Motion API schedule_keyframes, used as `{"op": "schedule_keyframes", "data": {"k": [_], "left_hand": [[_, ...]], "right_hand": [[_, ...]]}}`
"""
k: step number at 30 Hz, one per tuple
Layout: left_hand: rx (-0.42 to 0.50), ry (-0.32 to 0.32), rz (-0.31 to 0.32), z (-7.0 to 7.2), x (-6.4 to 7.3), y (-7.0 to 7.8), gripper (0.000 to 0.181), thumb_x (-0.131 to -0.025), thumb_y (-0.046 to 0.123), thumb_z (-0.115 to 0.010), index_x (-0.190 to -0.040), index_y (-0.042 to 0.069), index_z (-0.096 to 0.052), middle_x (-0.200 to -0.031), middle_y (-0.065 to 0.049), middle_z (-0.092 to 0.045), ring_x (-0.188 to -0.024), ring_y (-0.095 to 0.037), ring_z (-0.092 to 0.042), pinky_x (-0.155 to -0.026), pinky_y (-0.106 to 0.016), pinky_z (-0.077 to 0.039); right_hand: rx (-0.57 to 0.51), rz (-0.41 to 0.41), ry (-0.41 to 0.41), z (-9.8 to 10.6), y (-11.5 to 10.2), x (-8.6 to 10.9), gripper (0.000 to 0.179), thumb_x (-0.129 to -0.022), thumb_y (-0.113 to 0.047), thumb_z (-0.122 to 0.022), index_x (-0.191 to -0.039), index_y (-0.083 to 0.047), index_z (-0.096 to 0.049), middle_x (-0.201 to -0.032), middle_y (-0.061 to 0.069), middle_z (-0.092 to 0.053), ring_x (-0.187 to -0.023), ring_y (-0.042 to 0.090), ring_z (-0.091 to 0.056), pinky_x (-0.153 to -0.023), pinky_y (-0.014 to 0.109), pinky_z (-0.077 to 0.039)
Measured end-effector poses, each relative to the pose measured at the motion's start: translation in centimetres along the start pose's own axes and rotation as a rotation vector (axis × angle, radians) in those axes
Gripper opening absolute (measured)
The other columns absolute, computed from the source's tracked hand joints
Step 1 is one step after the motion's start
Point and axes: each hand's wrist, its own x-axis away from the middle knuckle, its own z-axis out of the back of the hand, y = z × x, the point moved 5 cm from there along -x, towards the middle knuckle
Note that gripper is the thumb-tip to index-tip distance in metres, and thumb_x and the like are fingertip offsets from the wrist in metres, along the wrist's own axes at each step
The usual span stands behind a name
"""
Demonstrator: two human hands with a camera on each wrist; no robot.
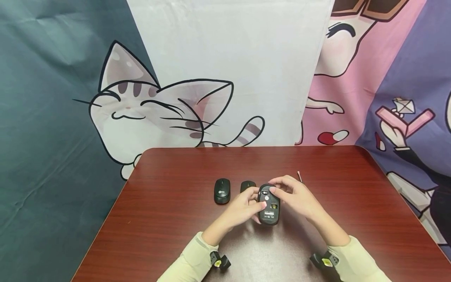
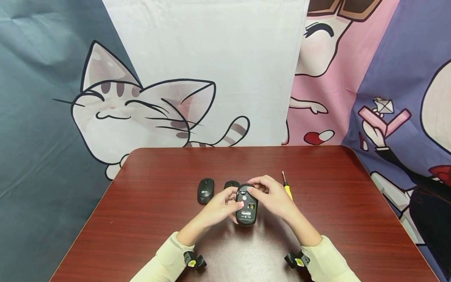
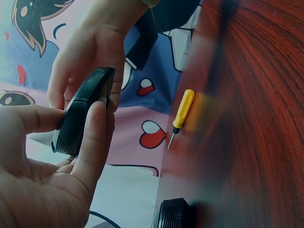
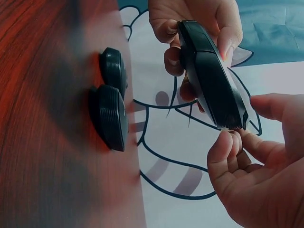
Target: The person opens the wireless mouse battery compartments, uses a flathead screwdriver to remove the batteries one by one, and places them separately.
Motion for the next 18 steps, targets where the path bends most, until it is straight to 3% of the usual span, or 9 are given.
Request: {"op": "schedule_keyframes", "data": {"k": [5, 18], "left_hand": [[-0.003, -0.003, -0.001, -0.01, 0.07, 0.12, 0.044, -0.095, 0.012, -0.067, -0.134, 0.000, -0.052, -0.108, -0.010, -0.069, -0.070, -0.018, -0.069, -0.062, -0.048, -0.066], [-0.004, 0.003, 0.010, -0.01, 0.23, -0.04, 0.044, -0.095, 0.012, -0.067, -0.134, 0.000, -0.052, -0.105, -0.009, -0.069, -0.070, -0.019, -0.070, -0.062, -0.048, -0.066]], "right_hand": [[0.059, 0.009, 0.017, 0.11, -0.30, -0.02, 0.024, -0.096, -0.023, -0.071, -0.117, -0.012, -0.071, -0.105, 0.003, -0.065, -0.094, 0.017, -0.064, -0.075, 0.023, -0.056], [0.087, 0.008, 0.033, 0.13, -0.14, -0.21, 0.021, -0.096, -0.022, -0.071, -0.114, -0.012, -0.072, -0.097, 0.002, -0.064, -0.089, 0.018, -0.061, -0.074, 0.024, -0.053]]}}
